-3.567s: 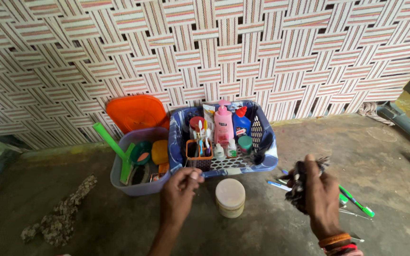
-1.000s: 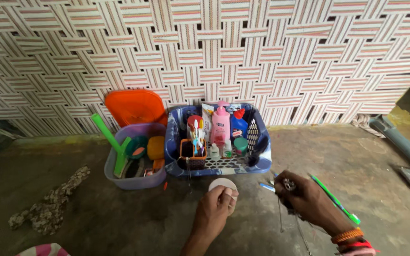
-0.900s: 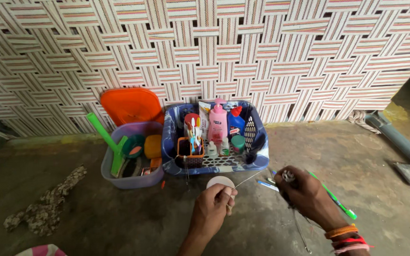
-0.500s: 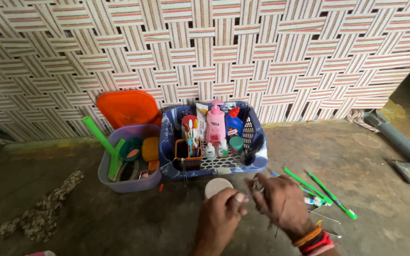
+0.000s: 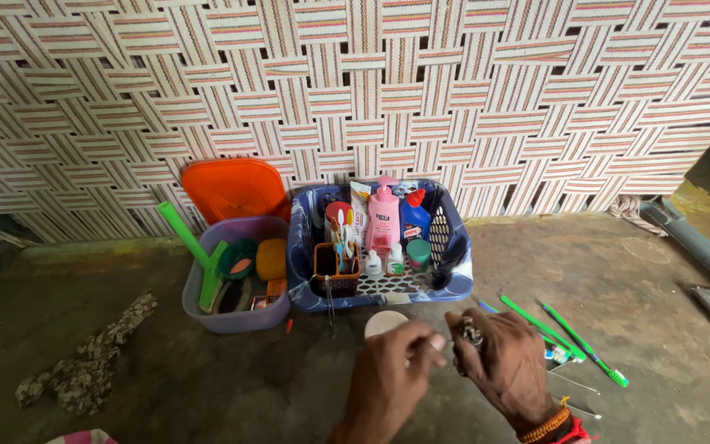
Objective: The person organizes bathroom items by placing toothbrushes into a small orange holder and arranging them in a blue basket. They also handle a small white container and a metal wire object, placing them into the basket.
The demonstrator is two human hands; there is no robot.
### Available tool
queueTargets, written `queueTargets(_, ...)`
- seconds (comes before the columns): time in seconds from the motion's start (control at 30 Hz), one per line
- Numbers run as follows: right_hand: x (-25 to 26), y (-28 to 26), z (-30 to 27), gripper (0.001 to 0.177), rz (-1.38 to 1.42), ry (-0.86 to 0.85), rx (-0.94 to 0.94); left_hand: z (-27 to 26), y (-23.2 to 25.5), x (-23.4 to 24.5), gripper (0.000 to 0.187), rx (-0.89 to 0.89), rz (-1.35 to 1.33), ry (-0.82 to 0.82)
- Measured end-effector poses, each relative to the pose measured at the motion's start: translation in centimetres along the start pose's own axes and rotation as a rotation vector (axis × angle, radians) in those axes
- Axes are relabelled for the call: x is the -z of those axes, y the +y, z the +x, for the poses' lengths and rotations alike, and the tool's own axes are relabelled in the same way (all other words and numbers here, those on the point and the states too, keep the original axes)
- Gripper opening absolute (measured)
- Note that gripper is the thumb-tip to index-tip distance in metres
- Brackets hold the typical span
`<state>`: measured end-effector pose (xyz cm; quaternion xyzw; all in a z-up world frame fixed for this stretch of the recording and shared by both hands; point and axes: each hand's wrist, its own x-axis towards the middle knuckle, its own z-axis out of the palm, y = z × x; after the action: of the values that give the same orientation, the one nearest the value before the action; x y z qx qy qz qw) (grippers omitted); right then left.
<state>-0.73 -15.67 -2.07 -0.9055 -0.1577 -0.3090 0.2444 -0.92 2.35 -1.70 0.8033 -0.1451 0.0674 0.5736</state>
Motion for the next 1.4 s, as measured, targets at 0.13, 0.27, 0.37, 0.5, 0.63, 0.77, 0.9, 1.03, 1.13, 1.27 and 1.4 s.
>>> queueTargets(0.13,-0.1,-0.2,0.2,0.022,0.014,0.062,0.117,-0.5,0.2,-0.1,0.012,-0.178,0.103,0.016)
queueTargets(0.27,1.2,-0.3,1.6,0.027,0.022,-0.009,-0.334,0.1,-0.2,1.0,0.013,-0.095,-0.116,0.079)
queueTargets(0.37,2.0,-0.4,2.1,0.034,0.143,0.005,-0.564,0.4,-1.1,2.1,0.017,0.004,-0.091,0.043)
queueTargets(0.5,1.7,-0.8,1.6,0.025,0.157,0.078,-0.323,-0.2,-1.8,2.1,0.01,-0.323,0.254,0.107)
queueTargets(0.63,0.1,-0.8,0.8,0.034,0.035,0.119,-0.109,-0.6,-0.5,-0.4,0.007,-0.371,0.285,0.0)
queueTargets(0.77,-1.1,-0.8,0.6,0.04,0.408,0.036,-0.606,-0.2,1.4,-1.7,0.021,-0.054,0.192,-0.072)
queueTargets(0.9,-1.9,0.6,0.8,0.05,0.587,0.122,-0.637,0.0,2.0,-2.0,0.026,0.109,0.004,-0.067)
queueTargets(1.03,-2.0,1.8,1.1,0.055,0.607,0.119,-0.766,0.5,1.1,-2.6,0.031,0.124,-0.11,0.05)
queueTargets(1.13,-1.7,1.2,1.2,0.059,0.742,0.096,-0.896,1.8,0.3,-2.6,0.032,0.026,-0.188,0.085)
queueTargets(1.27,-0.2,-0.9,1.8,0.053,0.462,0.06,-0.67,3.6,1.1,-2.8,0.031,0.002,-0.107,0.05)
queueTargets(1.4,1.5,-2.7,4.5,0.057,0.389,0.133,-0.652,4.7,3.1,-2.1,0.03,-0.266,-0.041,0.16)
